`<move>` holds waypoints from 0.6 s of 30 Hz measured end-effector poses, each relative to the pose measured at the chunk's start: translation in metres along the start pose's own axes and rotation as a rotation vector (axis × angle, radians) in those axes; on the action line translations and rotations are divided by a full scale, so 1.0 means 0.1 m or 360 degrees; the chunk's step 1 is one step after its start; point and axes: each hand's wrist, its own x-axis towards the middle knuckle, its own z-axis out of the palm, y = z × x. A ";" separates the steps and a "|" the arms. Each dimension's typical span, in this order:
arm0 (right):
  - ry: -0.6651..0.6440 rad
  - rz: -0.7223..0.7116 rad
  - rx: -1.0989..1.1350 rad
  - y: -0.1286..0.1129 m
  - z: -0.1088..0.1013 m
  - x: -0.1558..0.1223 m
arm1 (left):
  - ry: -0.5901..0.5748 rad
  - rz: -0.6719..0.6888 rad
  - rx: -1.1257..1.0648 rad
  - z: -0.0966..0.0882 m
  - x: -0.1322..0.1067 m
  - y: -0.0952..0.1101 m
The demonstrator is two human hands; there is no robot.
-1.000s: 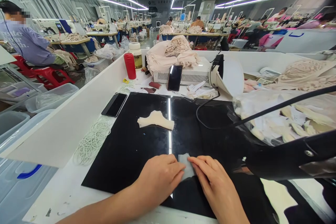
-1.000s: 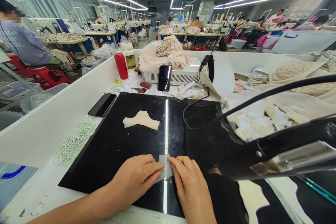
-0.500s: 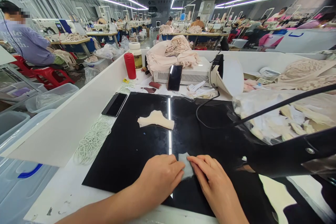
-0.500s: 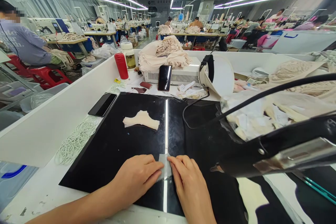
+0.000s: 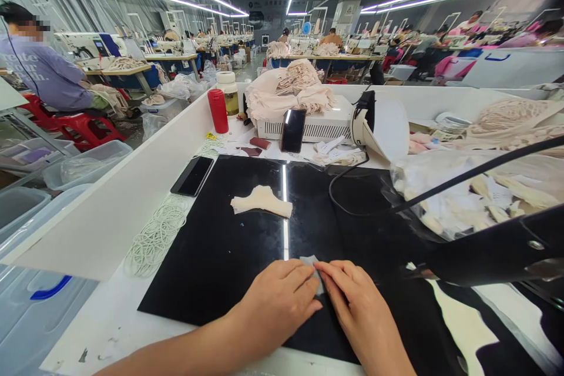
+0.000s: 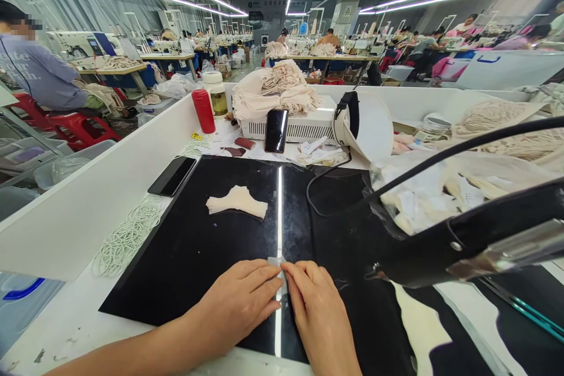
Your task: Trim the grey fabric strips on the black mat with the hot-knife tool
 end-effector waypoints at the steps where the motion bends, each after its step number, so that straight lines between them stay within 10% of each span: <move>1: -0.0001 -0.0006 -0.0001 -0.01 -0.01 0.00 | -0.0011 -0.0005 -0.0004 0.01 -0.01 0.00; 12: 0.0063 -0.0041 -0.0059 -0.01 -0.02 0.00 | 0.0017 -0.0015 0.0017 0.02 0.01 -0.02; 18: 0.0321 -0.0101 0.0252 -0.23 -0.38 -0.20 | 0.0079 -0.0017 -0.0053 0.02 0.01 -0.03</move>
